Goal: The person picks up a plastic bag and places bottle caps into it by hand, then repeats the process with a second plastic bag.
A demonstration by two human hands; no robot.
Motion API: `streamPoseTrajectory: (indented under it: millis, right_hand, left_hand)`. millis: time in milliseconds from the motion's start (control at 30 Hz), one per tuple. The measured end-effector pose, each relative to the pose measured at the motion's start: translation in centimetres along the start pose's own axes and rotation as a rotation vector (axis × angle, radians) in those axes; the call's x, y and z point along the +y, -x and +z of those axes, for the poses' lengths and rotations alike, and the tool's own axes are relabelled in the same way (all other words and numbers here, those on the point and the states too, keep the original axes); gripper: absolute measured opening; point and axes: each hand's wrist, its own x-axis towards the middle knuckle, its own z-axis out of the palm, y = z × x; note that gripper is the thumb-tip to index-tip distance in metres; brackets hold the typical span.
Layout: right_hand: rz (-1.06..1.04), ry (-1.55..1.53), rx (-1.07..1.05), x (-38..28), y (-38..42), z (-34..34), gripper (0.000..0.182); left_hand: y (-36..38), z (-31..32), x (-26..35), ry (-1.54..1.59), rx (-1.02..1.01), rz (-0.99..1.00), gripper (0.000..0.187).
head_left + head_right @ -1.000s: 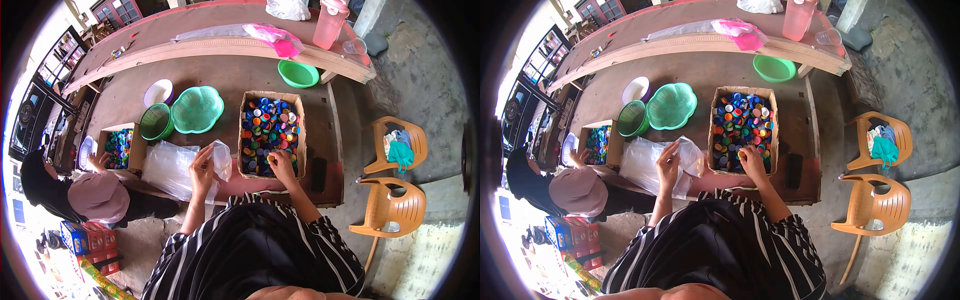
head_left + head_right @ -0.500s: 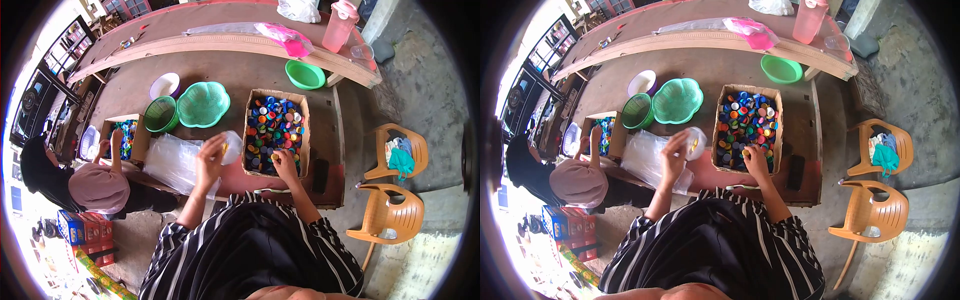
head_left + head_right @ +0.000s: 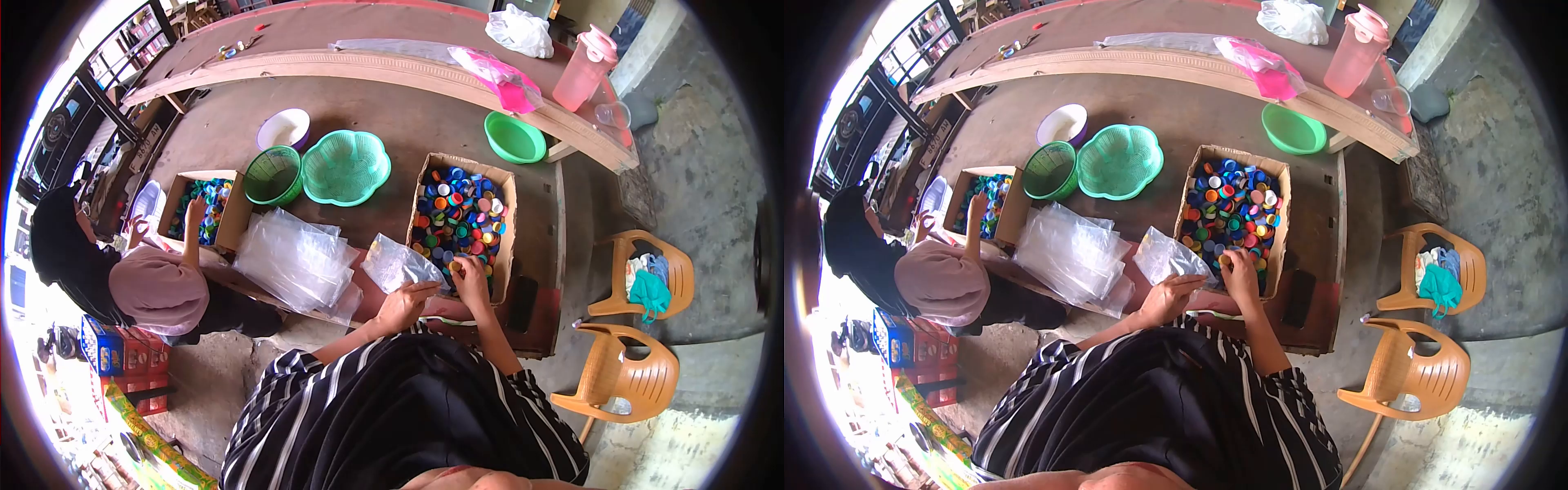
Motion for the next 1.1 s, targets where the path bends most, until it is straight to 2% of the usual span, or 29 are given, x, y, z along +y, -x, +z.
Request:
streamPoseTrajectory:
  millis: [133,167,200,233,300,433,500,533,600,700,767,833,967,1100]
  right_hand:
    - [0.038,0.012,-0.012,-0.5,-0.3,-0.3,0.033]
    - [0.011,-0.027,0.012,-0.4,-0.3,-0.2,0.034]
    - [-0.015,-0.066,0.037,0.0,-0.3,0.2,0.035]
    - [-0.041,-0.105,0.062,0.2,-0.4,0.4,0.036]
    - [-0.027,-0.162,0.047,0.3,-0.4,0.3,0.034]
    - [0.017,-0.191,0.038,1.1,-0.6,0.6,0.030]
    - [-0.026,-0.208,0.064,1.1,-0.5,0.7,0.031]
    - [-0.047,-0.217,0.076,1.1,-0.4,0.7,0.031]
    - [-0.071,-0.204,0.085,1.1,-0.4,0.7,0.030]
    - [-0.078,-0.214,0.098,1.1,-0.3,0.9,0.030]
    - [-0.065,-0.237,0.093,1.6,-0.3,1.2,0.030]
    - [-0.065,-0.224,0.092,1.5,-0.2,1.0,0.030]
    - [-0.023,-0.238,0.122,1.2,0.1,0.7,0.031]
    - [0.048,-0.288,0.190,1.8,-0.1,0.4,0.032]
  left_hand:
    - [-1.4,-2.5,0.8,0.135,0.106,0.034,0.042]
    - [-2.0,-3.8,1.1,0.160,0.159,0.050,0.043]
    - [-2.7,-5.0,1.5,0.230,0.160,-0.019,0.044]
    - [-3.5,-6.9,2.2,0.239,0.193,0.016,0.043]
    - [-4.6,-9.6,3.1,0.479,0.258,-0.045,0.042]
    - [-4.8,-17.5,6.4,0.719,0.339,-0.057,0.043]
    - [-4.3,-19.8,6.4,0.886,0.474,0.039,0.044]
    - [-4.0,-20.6,6.6,0.953,0.523,0.013,0.044]
    - [-4.0,-21.3,6.0,1.107,0.563,0.122,0.042]
    - [-5.7,-20.0,7.0,0.934,0.549,-0.037,0.040]
    - [-7.5,-18.2,8.1,0.960,0.388,0.003,0.042]
    - [-9.1,-16.5,9.0,0.997,0.310,0.033,0.043]
    - [-10.3,-16.8,9.9,1.071,0.331,0.162,0.043]
    - [-10.4,-16.6,7.0,1.041,0.472,0.048,0.044]
